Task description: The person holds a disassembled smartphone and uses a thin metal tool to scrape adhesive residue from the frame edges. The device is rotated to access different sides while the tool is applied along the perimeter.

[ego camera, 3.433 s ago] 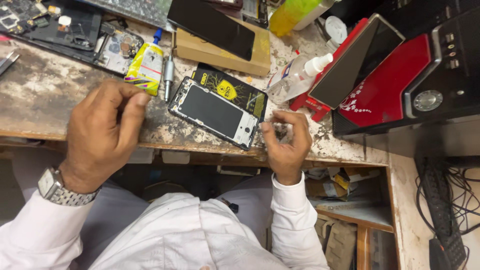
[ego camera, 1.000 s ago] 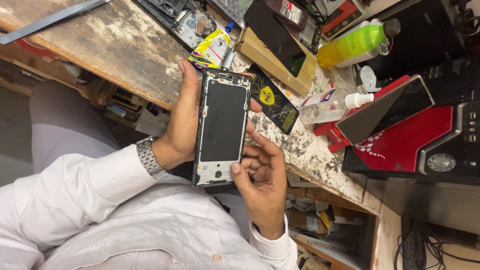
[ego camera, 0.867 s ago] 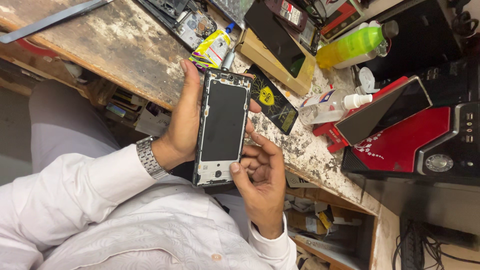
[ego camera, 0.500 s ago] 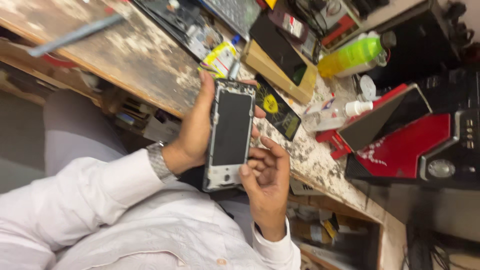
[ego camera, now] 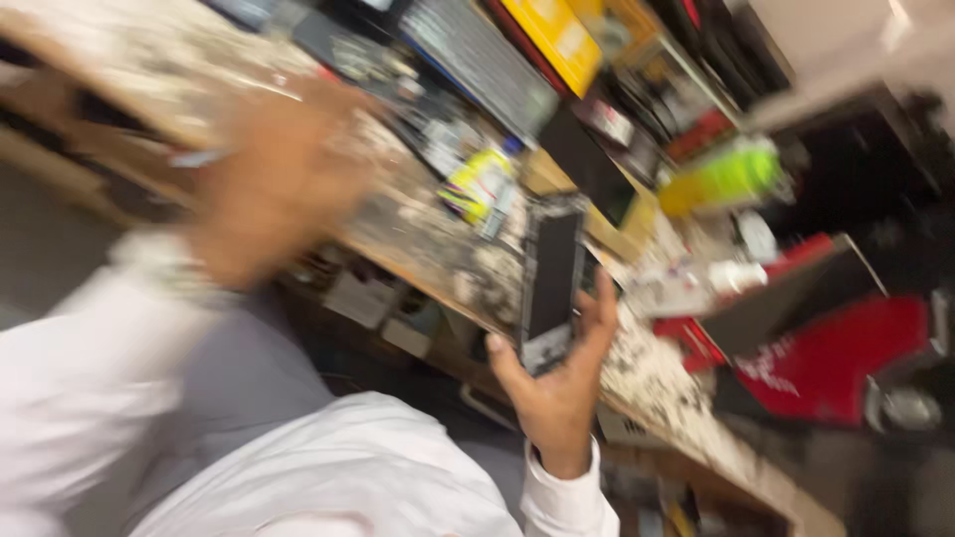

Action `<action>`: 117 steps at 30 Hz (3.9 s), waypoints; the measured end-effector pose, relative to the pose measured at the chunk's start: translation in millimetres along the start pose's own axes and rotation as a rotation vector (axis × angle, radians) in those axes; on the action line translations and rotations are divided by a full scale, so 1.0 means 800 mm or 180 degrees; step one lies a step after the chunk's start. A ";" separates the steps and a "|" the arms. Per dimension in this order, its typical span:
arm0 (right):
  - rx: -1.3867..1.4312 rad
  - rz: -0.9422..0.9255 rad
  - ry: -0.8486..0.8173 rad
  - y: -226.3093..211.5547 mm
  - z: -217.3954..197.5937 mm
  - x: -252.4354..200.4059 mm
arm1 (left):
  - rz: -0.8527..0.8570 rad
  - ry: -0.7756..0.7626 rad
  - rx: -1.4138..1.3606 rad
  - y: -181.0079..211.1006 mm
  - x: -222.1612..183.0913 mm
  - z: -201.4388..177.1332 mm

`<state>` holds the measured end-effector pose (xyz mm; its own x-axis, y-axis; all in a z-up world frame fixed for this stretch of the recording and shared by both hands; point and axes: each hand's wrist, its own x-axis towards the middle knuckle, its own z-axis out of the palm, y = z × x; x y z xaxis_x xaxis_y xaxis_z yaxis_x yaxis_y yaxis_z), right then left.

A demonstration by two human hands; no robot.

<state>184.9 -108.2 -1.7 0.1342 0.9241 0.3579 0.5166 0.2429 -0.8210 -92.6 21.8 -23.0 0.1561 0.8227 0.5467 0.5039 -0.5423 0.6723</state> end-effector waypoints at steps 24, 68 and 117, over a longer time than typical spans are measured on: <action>-0.0509 -0.0140 0.0050 -0.025 -0.014 -0.031 | -0.1826 -0.1106 -0.4996 0.143 -0.036 0.150; 0.0547 0.0397 0.0430 0.047 -0.068 0.004 | -0.3323 -0.1529 -0.5032 0.141 -0.044 0.126; 0.0106 -0.0607 0.0122 0.046 -0.003 0.008 | -0.3332 -0.2043 -0.5831 0.114 -0.080 0.129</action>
<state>206.9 -94.2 -28.1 0.0690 0.8487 0.5244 0.5076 0.4227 -0.7508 31.2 -63.1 -48.0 0.8131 0.5620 -0.1517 -0.4924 0.8030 0.3358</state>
